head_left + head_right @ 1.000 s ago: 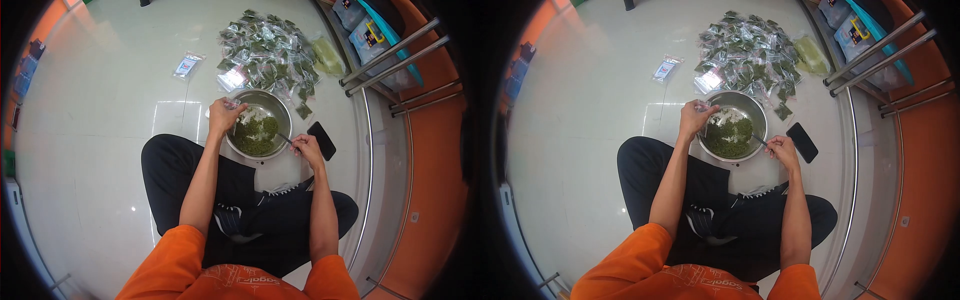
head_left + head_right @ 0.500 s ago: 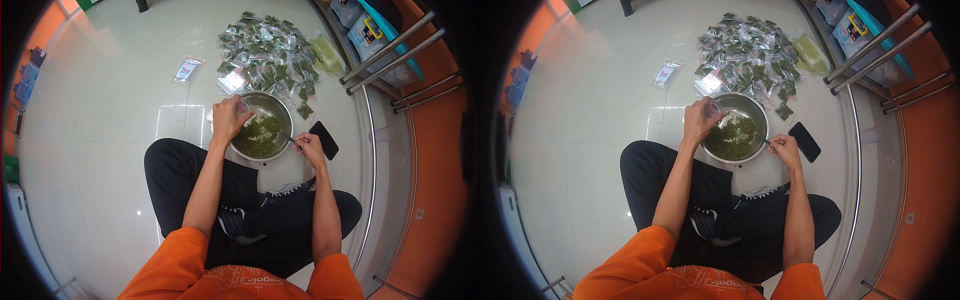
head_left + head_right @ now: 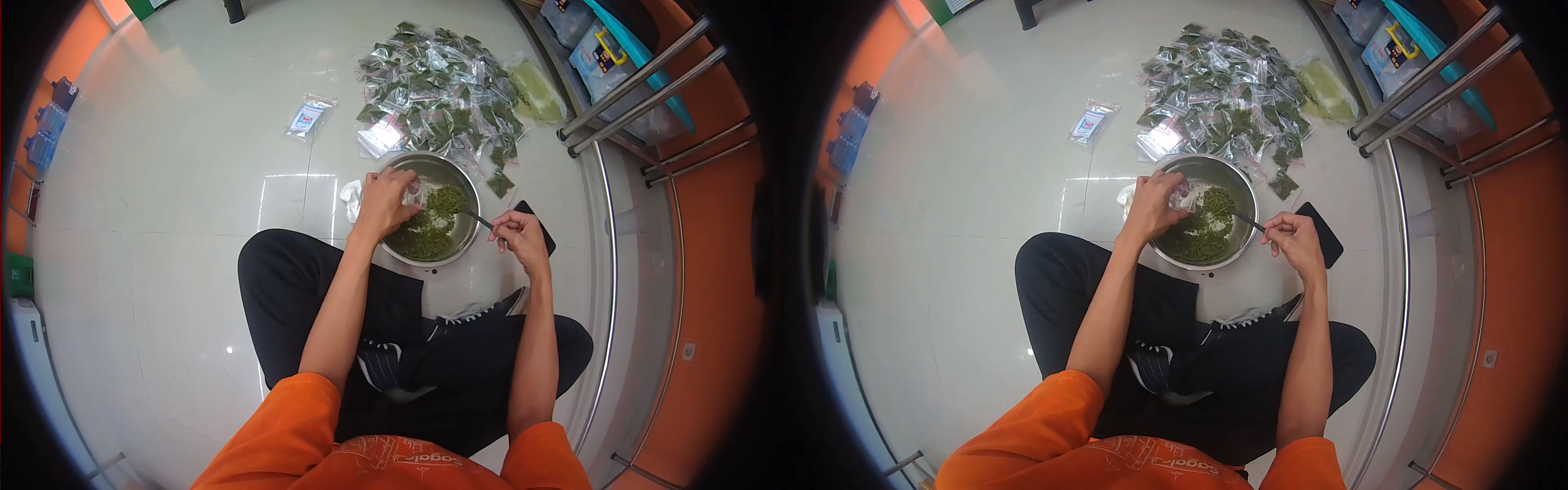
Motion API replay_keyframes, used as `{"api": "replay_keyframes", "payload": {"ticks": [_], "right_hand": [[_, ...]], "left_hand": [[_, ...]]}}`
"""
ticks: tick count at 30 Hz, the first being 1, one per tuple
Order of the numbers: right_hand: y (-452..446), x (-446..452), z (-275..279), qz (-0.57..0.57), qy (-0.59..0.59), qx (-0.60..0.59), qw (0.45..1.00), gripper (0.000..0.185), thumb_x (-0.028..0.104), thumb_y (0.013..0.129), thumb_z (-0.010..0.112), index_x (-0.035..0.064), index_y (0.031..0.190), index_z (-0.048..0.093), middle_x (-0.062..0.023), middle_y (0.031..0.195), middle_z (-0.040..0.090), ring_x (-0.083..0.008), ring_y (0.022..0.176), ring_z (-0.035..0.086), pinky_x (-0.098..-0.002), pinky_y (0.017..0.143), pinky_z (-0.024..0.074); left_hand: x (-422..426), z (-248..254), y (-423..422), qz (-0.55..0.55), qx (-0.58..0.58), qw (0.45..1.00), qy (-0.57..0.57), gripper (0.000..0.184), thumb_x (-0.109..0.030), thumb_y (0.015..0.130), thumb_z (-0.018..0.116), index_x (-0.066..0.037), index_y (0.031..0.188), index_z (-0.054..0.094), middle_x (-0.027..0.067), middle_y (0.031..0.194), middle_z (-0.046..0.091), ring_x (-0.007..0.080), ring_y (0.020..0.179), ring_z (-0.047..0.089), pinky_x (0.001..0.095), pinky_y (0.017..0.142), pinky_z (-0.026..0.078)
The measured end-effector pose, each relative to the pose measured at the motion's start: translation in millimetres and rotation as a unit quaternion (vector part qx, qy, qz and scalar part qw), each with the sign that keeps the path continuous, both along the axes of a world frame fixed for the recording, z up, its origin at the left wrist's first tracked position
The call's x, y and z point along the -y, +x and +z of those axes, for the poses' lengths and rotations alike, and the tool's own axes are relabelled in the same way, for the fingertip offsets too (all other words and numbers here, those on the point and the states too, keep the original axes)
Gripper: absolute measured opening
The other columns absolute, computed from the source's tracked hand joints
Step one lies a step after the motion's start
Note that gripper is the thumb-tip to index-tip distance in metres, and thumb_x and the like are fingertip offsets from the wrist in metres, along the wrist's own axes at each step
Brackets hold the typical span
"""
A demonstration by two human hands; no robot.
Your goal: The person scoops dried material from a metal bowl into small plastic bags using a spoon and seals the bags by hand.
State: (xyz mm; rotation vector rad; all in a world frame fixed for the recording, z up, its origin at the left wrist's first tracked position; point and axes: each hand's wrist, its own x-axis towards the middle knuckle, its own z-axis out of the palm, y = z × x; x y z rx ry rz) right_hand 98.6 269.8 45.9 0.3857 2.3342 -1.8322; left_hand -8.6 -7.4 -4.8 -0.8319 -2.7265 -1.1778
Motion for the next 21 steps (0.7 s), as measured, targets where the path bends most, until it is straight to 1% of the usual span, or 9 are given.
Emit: {"api": "replay_keyframes", "payload": {"ticks": [4, 8, 10, 12, 13, 15, 17, 19, 21], "right_hand": [[-1, 0, 1, 0.013, 0.005, -0.005, 1.000, 0.009, -0.002, 0.083, 0.062, -0.0036, 0.089, 0.068, -0.0096, 0.074, 0.070, -0.0086, 0.051, 0.055, -0.0217, 0.046, 0.0401], [-4, 3, 3, 0.041, 0.061, 0.010, 0.997, 0.009, -0.004, 0.081, 0.062, -0.0057, 0.088, 0.068, -0.0096, 0.073, 0.070, -0.0076, 0.050, 0.054, -0.0231, 0.047, 0.0434], [-6, 5, 6, 0.048, 0.080, 0.014, 0.996, 0.009, -0.004, 0.081, 0.062, -0.0059, 0.088, 0.068, -0.0090, 0.072, 0.070, -0.0072, 0.050, 0.054, -0.0232, 0.048, 0.0435], [-8, 9, 11, 0.067, 0.167, 0.008, 0.984, 0.009, -0.003, 0.080, 0.064, -0.0060, 0.085, 0.069, -0.0081, 0.069, 0.070, -0.0076, 0.051, 0.056, -0.0242, 0.048, 0.0437], [-9, 11, 13, 0.066, 0.166, 0.008, 0.984, 0.009, -0.003, 0.080, 0.064, -0.0060, 0.085, 0.069, -0.0081, 0.069, 0.070, -0.0076, 0.051, 0.056, -0.0242, 0.048, 0.0437], [-13, 14, 17, 0.070, 0.206, -0.002, 0.976, 0.012, 0.003, 0.075, 0.069, -0.0049, 0.083, 0.073, -0.0088, 0.066, 0.069, -0.0117, 0.055, 0.060, -0.0278, 0.057, 0.0497], [-16, 13, 17, 0.080, 0.212, -0.002, 0.974, 0.014, 0.005, 0.074, 0.071, -0.0046, 0.083, 0.073, -0.0097, 0.066, 0.069, -0.0130, 0.058, 0.061, -0.0287, 0.060, 0.0503], [-20, 13, 17, 0.090, 0.219, -0.002, 0.972, 0.016, 0.007, 0.072, 0.072, -0.0043, 0.083, 0.074, -0.0106, 0.067, 0.069, -0.0144, 0.060, 0.062, -0.0296, 0.062, 0.0509], [-22, 14, 17, 0.093, 0.241, -0.008, 0.966, 0.020, 0.011, 0.071, 0.073, -0.0031, 0.085, 0.074, -0.0120, 0.068, 0.068, -0.0170, 0.065, 0.064, -0.0317, 0.065, 0.0512]], "left_hand": [[-3, 3, 3, -0.036, 0.037, 0.998, -0.019, 0.041, -0.015, 0.068, 0.085, -0.010, 0.103, 0.063, 0.0057, 0.099, 0.068, 0.0283, 0.104, 0.059, 0.0433, 0.091, 0.038], [-6, 6, 7, -0.047, 0.020, 0.998, -0.043, 0.043, -0.014, 0.067, 0.084, -0.010, 0.104, 0.063, 0.0070, 0.100, 0.068, 0.0288, 0.104, 0.059, 0.0435, 0.092, 0.038], [-7, 6, 8, -0.078, 0.008, 0.994, -0.071, 0.049, -0.016, 0.068, 0.084, -0.010, 0.110, 0.062, 0.0052, 0.099, 0.069, 0.0280, 0.103, 0.059, 0.0464, 0.090, 0.038], [-8, 6, 9, -0.088, 0.014, 0.993, -0.078, 0.049, -0.015, 0.067, 0.084, -0.009, 0.111, 0.062, 0.0066, 0.100, 0.068, 0.0286, 0.105, 0.058, 0.0457, 0.092, 0.038], [-9, 6, 10, -0.097, 0.020, 0.991, -0.085, 0.050, -0.015, 0.066, 0.084, -0.009, 0.111, 0.062, 0.0080, 0.100, 0.067, 0.0292, 0.107, 0.058, 0.0451, 0.094, 0.038], [-11, 6, 12, -0.099, 0.015, 0.990, -0.103, 0.051, -0.015, 0.066, 0.084, -0.009, 0.112, 0.061, 0.0080, 0.101, 0.067, 0.0292, 0.108, 0.058, 0.0455, 0.095, 0.038], [-14, 5, 12, -0.100, 0.009, 0.988, -0.121, 0.052, -0.016, 0.066, 0.084, -0.009, 0.113, 0.061, 0.0079, 0.101, 0.067, 0.0291, 0.109, 0.058, 0.0459, 0.095, 0.038], [-16, 6, 12, -0.101, 0.019, 0.983, -0.152, 0.049, -0.015, 0.068, 0.083, -0.009, 0.111, 0.062, 0.0093, 0.102, 0.069, 0.0291, 0.115, 0.059, 0.0530, 0.100, 0.038], [-18, 4, 13, -0.099, 0.006, 0.984, -0.151, 0.050, -0.015, 0.068, 0.083, -0.008, 0.112, 0.062, 0.0102, 0.103, 0.069, 0.0296, 0.115, 0.059, 0.0540, 0.101, 0.038]]}}
